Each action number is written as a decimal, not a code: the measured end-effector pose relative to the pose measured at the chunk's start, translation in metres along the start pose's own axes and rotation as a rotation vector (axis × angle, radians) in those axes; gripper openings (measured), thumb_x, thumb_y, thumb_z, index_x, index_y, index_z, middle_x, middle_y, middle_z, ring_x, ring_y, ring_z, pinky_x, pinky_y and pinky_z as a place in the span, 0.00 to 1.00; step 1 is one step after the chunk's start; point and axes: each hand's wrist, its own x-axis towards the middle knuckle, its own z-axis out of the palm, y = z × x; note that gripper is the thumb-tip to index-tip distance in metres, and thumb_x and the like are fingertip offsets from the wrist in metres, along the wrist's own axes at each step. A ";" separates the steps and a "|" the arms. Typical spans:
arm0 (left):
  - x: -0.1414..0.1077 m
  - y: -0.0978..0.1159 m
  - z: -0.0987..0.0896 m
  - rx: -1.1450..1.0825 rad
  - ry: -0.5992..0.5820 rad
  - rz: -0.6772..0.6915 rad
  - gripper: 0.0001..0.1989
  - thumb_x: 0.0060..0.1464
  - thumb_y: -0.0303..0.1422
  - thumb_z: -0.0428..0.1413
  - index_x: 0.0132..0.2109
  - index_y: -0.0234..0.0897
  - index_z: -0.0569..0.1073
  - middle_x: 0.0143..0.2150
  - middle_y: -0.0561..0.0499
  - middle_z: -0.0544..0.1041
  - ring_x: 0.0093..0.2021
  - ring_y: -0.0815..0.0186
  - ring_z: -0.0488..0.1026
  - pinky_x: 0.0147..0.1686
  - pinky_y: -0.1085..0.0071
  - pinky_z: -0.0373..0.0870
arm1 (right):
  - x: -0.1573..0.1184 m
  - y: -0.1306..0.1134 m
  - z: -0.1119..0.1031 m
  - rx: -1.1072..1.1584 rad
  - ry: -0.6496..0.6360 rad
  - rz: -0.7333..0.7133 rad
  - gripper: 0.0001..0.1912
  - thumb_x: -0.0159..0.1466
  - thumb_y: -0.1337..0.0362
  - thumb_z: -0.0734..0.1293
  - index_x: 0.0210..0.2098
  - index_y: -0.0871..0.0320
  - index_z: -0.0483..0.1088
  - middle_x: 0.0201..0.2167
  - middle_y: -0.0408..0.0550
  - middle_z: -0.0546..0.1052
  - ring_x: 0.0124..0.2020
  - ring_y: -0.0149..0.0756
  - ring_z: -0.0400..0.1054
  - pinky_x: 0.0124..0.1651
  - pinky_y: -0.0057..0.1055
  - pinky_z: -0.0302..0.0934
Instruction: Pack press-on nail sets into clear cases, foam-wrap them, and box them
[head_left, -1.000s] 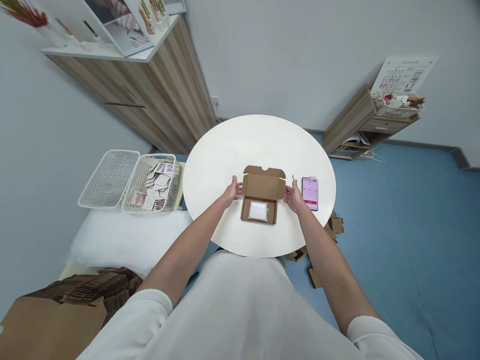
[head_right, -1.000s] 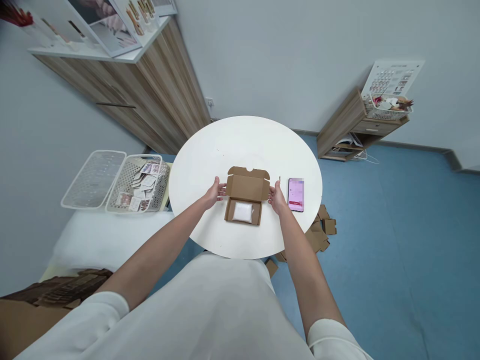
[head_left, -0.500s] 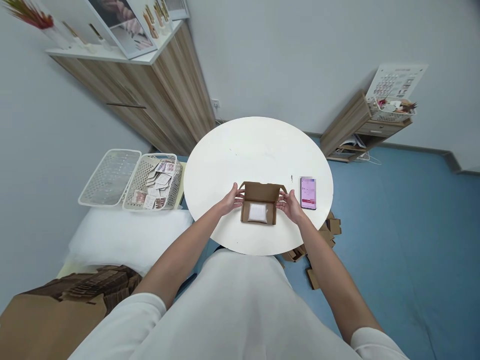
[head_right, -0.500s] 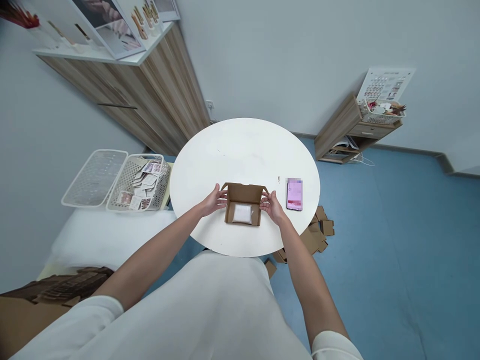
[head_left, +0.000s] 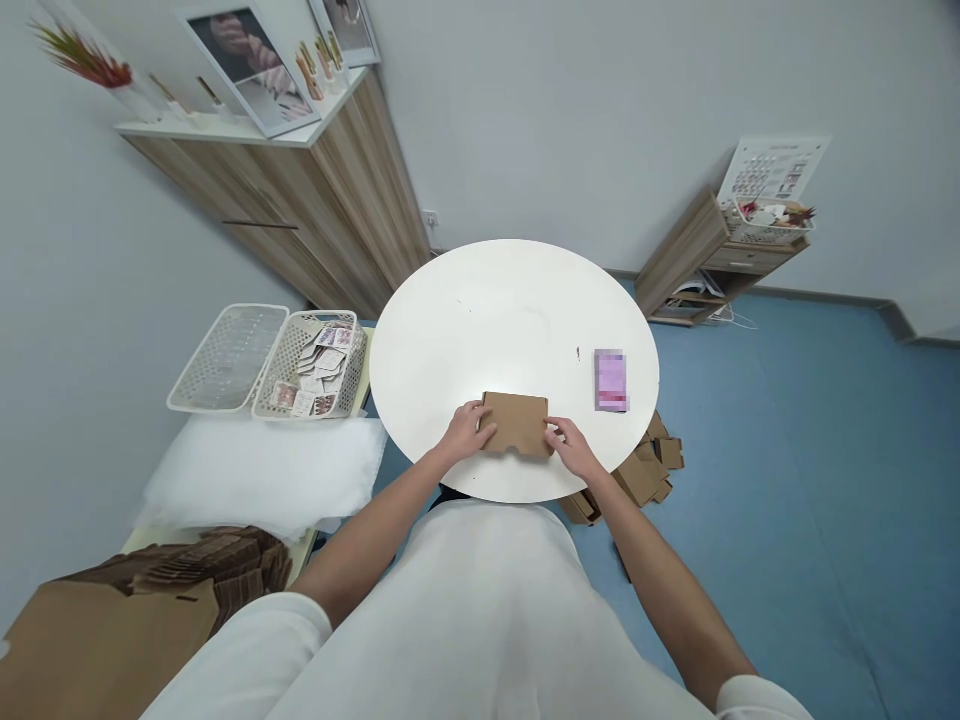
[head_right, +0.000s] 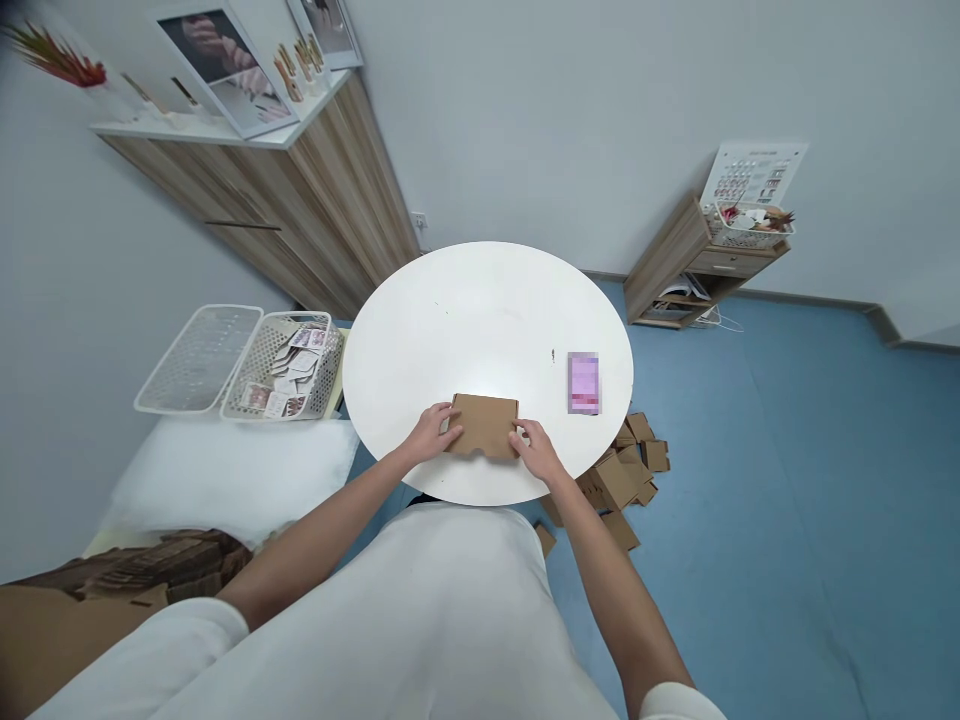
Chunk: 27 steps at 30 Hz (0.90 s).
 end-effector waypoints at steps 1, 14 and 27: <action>-0.004 0.001 0.004 0.084 0.023 0.010 0.22 0.50 0.45 0.50 0.50 0.41 0.68 0.57 0.46 0.60 0.56 0.54 0.56 0.53 0.57 0.56 | -0.002 0.002 0.004 -0.064 0.014 -0.028 0.26 0.58 0.48 0.57 0.52 0.53 0.61 0.52 0.52 0.62 0.51 0.40 0.58 0.52 0.39 0.55; -0.028 -0.017 0.021 -0.084 0.029 -0.090 0.33 0.50 0.45 0.50 0.60 0.39 0.52 0.62 0.42 0.52 0.61 0.53 0.49 0.56 0.56 0.51 | -0.017 0.012 0.014 -0.136 0.008 -0.024 0.29 0.59 0.50 0.57 0.56 0.54 0.54 0.57 0.53 0.56 0.59 0.42 0.49 0.58 0.42 0.47; -0.032 -0.002 0.003 -0.216 0.017 0.071 0.36 0.41 0.41 0.58 0.58 0.41 0.58 0.45 0.46 0.67 0.45 0.59 0.66 0.44 0.62 0.64 | -0.030 -0.006 0.000 -0.127 -0.079 -0.015 0.41 0.54 0.52 0.64 0.61 0.53 0.42 0.53 0.52 0.60 0.55 0.42 0.55 0.55 0.40 0.51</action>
